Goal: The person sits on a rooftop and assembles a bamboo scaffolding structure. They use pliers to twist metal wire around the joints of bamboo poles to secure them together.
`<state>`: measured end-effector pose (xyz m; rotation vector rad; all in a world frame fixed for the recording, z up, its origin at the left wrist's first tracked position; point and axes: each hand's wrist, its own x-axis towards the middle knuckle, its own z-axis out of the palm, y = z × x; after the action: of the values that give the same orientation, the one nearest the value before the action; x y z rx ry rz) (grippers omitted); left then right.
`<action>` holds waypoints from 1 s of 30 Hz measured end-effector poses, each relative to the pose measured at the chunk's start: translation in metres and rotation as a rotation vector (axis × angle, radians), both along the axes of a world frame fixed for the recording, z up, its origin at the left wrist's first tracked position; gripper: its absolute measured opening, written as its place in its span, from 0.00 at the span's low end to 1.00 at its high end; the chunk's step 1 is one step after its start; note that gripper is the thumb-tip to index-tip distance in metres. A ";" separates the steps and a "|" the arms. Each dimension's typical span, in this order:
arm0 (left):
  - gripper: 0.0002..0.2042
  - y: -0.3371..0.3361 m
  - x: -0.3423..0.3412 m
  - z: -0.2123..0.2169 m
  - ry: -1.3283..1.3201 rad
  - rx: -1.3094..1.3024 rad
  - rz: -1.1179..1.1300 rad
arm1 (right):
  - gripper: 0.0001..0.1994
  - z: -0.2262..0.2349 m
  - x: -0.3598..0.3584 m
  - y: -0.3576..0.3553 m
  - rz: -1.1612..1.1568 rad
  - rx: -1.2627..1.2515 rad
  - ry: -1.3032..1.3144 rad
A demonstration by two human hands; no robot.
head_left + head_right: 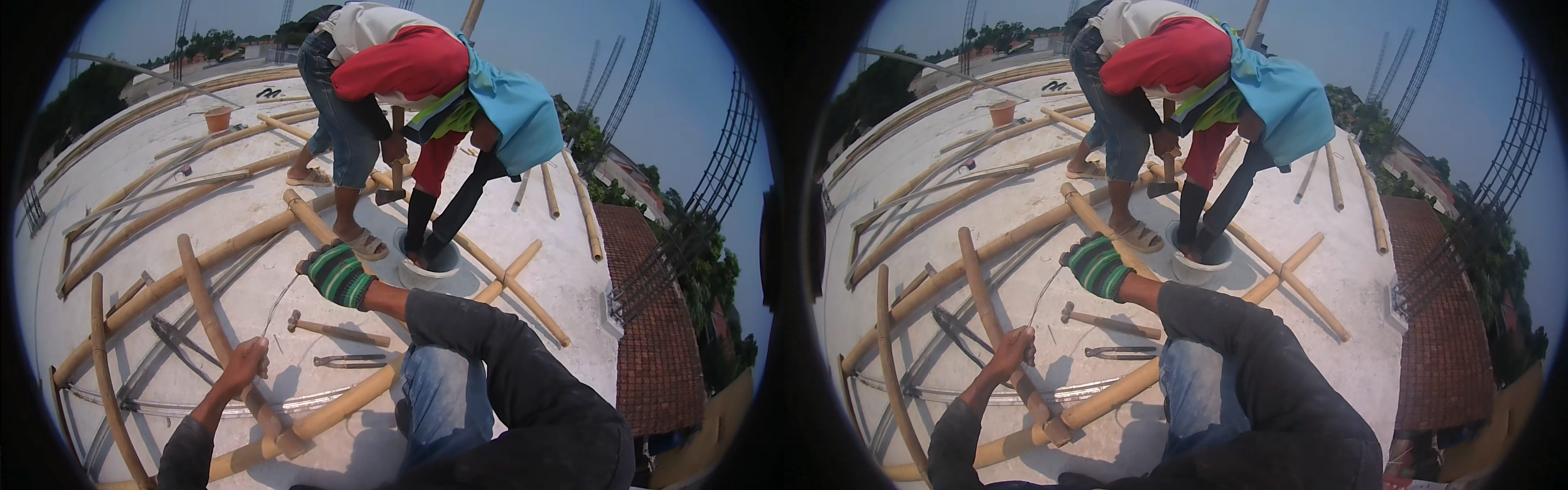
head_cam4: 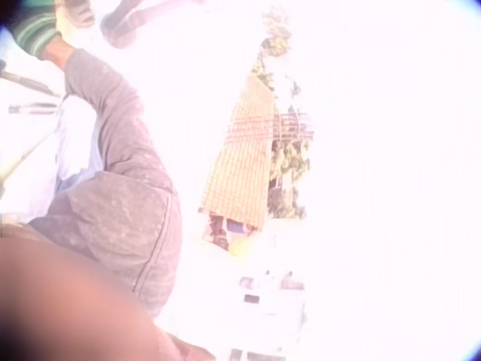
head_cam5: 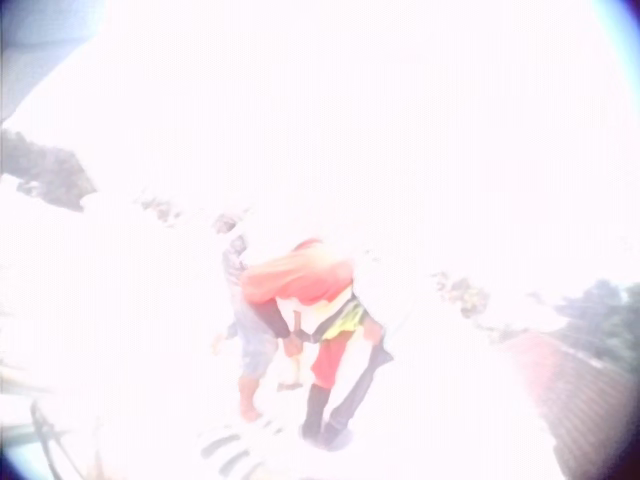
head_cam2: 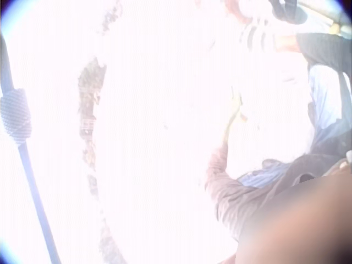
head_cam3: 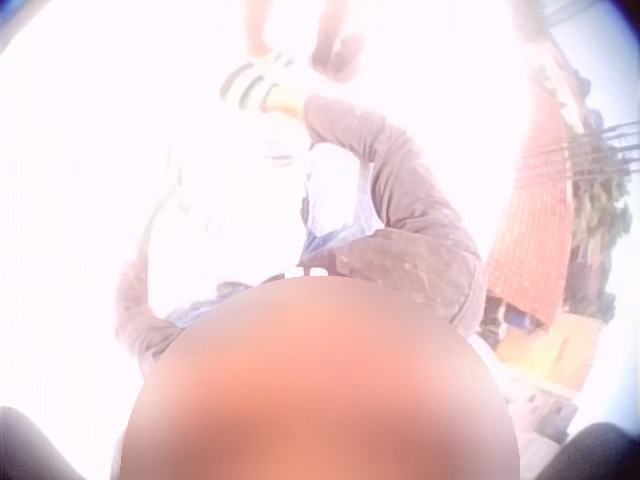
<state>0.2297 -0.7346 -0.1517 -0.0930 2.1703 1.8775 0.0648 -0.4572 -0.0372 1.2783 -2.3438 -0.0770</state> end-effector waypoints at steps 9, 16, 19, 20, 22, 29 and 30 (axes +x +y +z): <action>0.27 0.003 -0.001 -0.023 0.487 -0.822 -0.064 | 0.07 -0.004 -0.017 0.008 -0.011 -0.034 0.057; 0.24 -0.070 -0.018 -0.013 0.575 -1.084 0.157 | 0.13 0.005 0.038 -0.003 0.119 0.349 -0.823; 0.24 -0.088 -0.005 -0.027 0.471 -1.169 0.045 | 0.13 0.012 0.064 -0.017 0.417 0.157 -1.055; 0.24 -0.087 0.000 -0.034 0.499 -1.144 -0.007 | 0.13 0.015 0.067 -0.018 0.449 0.083 -1.123; 0.24 -0.081 0.010 -0.044 0.509 -1.124 -0.106 | 0.13 0.021 0.067 -0.018 0.361 0.042 -0.947; 0.22 -0.061 0.006 -0.025 0.580 -1.018 -0.238 | 0.12 0.020 0.046 -0.012 0.195 -0.206 -0.616; 0.22 -0.052 0.003 -0.021 0.602 -0.991 -0.254 | 0.11 0.019 0.041 -0.011 0.167 -0.282 -0.541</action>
<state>0.2331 -0.7871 -0.1732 0.5914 3.1091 0.5818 0.1062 -0.4682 -0.0182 1.4747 -2.5365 0.7101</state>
